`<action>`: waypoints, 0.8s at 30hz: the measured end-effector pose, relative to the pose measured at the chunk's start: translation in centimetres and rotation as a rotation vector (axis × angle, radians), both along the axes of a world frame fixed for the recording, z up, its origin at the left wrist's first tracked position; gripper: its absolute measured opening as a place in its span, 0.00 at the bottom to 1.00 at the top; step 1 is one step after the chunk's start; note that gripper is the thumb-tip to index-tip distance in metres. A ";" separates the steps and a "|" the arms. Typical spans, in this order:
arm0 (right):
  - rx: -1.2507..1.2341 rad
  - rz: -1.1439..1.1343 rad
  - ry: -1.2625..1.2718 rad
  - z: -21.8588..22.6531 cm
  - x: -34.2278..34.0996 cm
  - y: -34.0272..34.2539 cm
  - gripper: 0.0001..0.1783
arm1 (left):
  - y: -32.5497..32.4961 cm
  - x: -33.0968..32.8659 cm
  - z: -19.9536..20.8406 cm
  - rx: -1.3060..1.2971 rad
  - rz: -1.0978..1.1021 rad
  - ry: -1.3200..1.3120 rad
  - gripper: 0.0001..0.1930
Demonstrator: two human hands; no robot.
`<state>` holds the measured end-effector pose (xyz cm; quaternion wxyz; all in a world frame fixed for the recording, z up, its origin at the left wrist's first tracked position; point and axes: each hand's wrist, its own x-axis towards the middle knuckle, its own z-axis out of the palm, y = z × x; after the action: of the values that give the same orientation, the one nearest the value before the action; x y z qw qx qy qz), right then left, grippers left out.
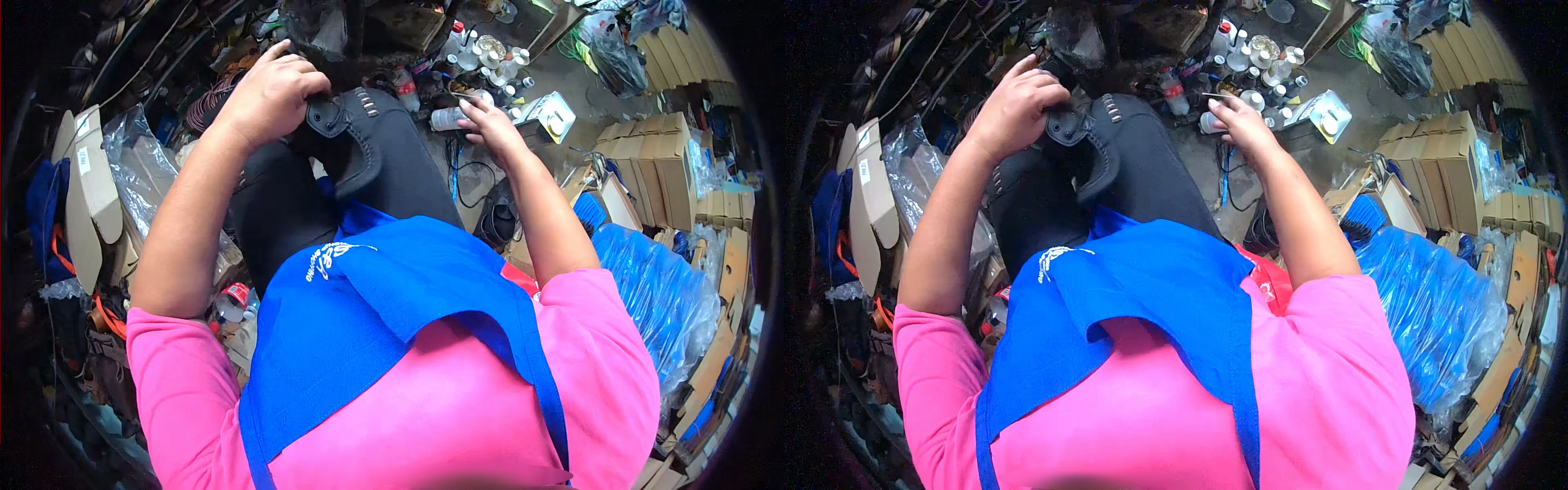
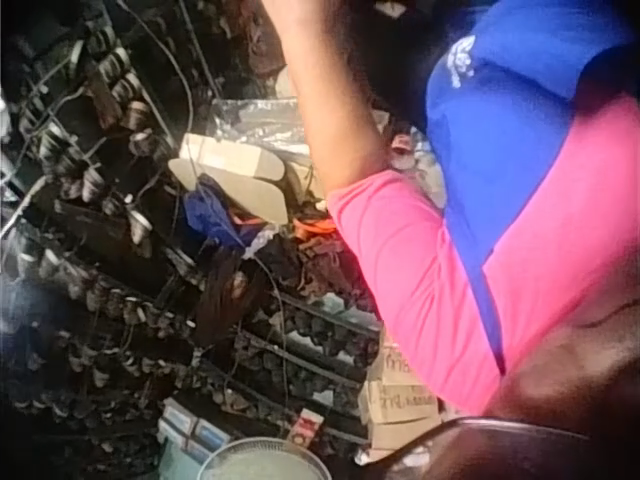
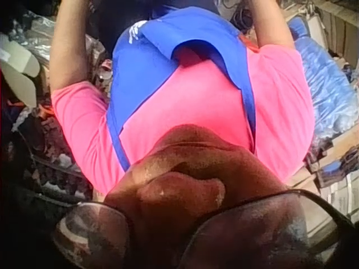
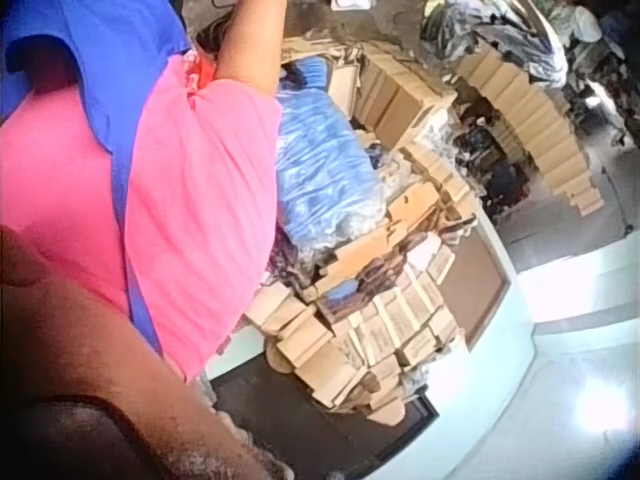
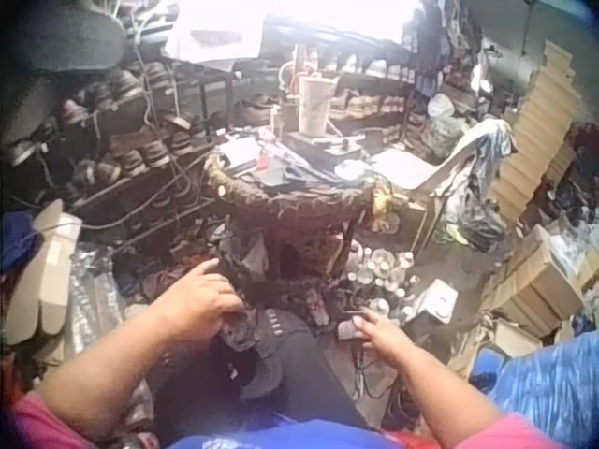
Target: Hand-stitching or assembling a black shoe upper component.
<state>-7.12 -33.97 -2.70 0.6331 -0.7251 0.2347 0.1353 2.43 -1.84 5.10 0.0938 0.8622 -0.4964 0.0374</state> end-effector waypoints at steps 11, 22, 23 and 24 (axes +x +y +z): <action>-0.192 0.152 -0.936 6.3 -0.5 9.2 0.11 | 1.5 -3.7 6.5 -0.371 0.515 0.176 0.19; -0.119 0.478 -0.817 8.2 1.9 16.1 0.14 | 2.5 -9.6 5.0 -0.741 0.628 0.176 0.18; -0.122 0.486 -0.817 8.6 1.5 15.7 0.14 | 3.2 -9.6 4.5 -0.804 0.630 0.122 0.18; 0.154 0.550 -0.620 9.0 1.0 15.1 0.13 | 3.9 -9.7 4.0 -0.821 0.643 0.094 0.16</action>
<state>-6.17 -18.90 6.34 0.6663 -0.7179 -0.1798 0.0917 -7.26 2.07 9.07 0.4300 0.8640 -0.1463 0.2173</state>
